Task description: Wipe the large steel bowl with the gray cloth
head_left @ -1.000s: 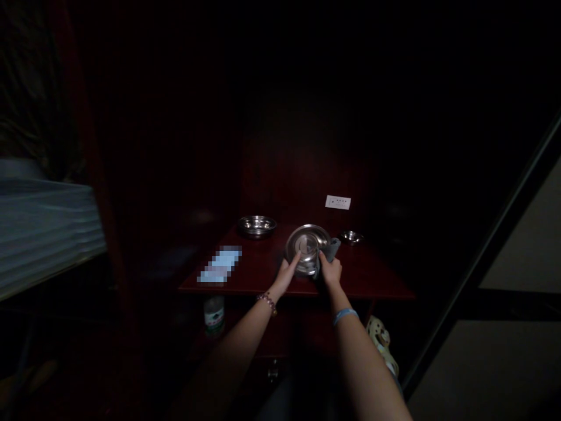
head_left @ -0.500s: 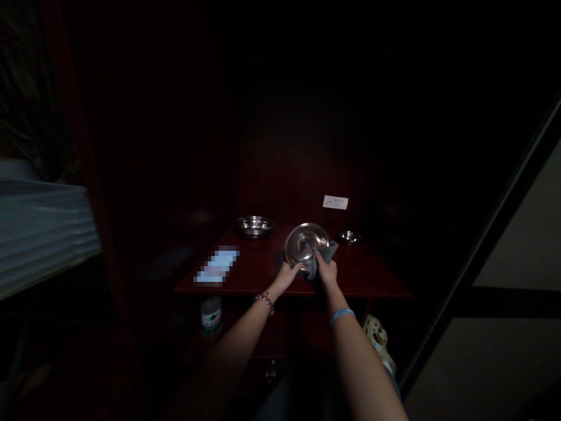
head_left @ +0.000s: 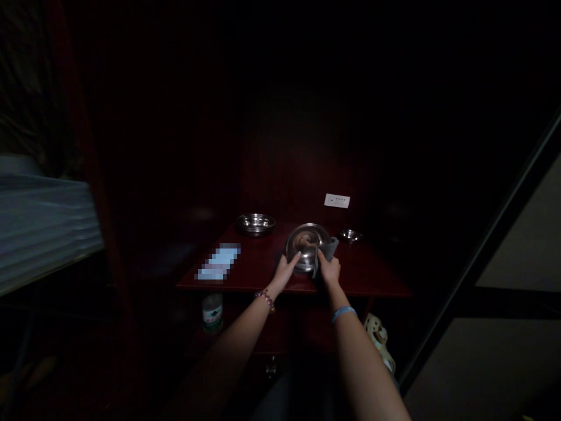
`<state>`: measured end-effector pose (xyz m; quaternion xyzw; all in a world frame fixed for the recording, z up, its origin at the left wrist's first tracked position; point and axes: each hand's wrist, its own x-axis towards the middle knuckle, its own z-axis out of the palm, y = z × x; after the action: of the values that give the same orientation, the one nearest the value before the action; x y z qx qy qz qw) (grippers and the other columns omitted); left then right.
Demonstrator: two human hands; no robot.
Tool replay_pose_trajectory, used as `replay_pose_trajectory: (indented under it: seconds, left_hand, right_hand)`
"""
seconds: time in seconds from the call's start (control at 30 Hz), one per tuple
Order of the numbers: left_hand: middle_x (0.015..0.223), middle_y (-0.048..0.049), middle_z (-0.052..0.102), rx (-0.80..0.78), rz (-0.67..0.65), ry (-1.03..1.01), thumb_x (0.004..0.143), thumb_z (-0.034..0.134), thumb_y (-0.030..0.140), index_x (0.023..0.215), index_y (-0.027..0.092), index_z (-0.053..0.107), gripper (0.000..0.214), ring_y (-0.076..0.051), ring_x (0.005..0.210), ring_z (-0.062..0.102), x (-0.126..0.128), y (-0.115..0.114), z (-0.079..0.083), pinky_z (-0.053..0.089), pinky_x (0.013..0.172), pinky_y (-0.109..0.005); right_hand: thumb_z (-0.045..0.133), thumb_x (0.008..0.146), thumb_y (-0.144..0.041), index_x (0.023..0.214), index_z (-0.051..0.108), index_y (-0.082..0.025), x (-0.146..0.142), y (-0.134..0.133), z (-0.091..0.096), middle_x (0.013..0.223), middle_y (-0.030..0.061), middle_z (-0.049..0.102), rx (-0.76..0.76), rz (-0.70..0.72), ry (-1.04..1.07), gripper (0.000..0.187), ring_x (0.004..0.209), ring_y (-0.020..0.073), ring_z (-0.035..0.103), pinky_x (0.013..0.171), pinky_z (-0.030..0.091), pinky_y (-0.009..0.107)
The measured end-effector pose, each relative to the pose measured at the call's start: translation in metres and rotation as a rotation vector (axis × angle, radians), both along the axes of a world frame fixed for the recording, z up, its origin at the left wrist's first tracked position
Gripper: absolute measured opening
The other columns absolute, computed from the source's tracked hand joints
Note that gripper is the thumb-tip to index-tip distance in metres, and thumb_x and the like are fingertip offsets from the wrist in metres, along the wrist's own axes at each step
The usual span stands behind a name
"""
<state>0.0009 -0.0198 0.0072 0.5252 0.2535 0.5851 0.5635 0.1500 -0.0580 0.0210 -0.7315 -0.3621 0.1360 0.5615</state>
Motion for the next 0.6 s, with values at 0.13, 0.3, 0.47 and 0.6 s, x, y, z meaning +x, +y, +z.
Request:
replay_pose_trajectory:
  seconds: [0.13, 0.3, 0.47, 0.6]
  left_hand:
    - [0.136, -0.0128, 0.059, 0.088, -0.030, 0.064, 0.070, 0.078, 0.025, 0.127, 0.016, 0.055, 0.062, -0.023, 0.127, 0.054, 0.001, -0.001, -0.004, 0.033, 0.115, -0.039]
    - [0.135, -0.0114, 0.060, 0.101, -0.022, 0.076, 0.070, 0.074, 0.021, 0.125, 0.017, 0.058, 0.058, -0.023, 0.128, 0.053, 0.003, 0.003, -0.008, 0.030, 0.116, -0.038]
    - [0.126, -0.0107, 0.067, -0.012, 0.035, 0.086, 0.079, 0.064, 0.019, 0.118, 0.015, 0.063, 0.040, -0.024, 0.123, 0.058, 0.005, 0.016, -0.015, 0.035, 0.113, -0.038]
    - [0.122, -0.0124, 0.069, -0.138, 0.071, 0.082, 0.085, 0.061, 0.034, 0.117, 0.014, 0.063, 0.037, -0.025, 0.117, 0.062, 0.002, 0.022, -0.018, 0.040, 0.109, -0.040]
  right_hand:
    - [0.063, 0.081, -0.053, 0.097, 0.077, -0.010, 0.005, -0.003, -0.001, 0.097, 0.0188, 0.075, -0.021, 0.012, 0.016, 0.048, 0.099, 0.0291, 0.070, 0.081, 0.053, 0.030]
    - [0.063, 0.082, -0.052, 0.097, 0.076, -0.009, 0.005, 0.000, -0.005, 0.095, 0.0167, 0.075, -0.025, 0.082, 0.059, 0.048, 0.095, 0.0272, 0.072, 0.078, 0.053, 0.028]
    - [0.064, 0.079, -0.054, 0.097, 0.076, -0.012, 0.002, -0.002, -0.003, 0.094, 0.0168, 0.075, -0.037, 0.065, 0.019, 0.047, 0.093, 0.0273, 0.072, 0.078, 0.054, 0.030]
    - [0.061, 0.081, -0.057, 0.102, 0.076, -0.014, -0.001, -0.007, 0.002, 0.099, 0.0187, 0.074, -0.075, -0.015, -0.052, 0.050, 0.095, 0.0305, 0.071, 0.081, 0.054, 0.035]
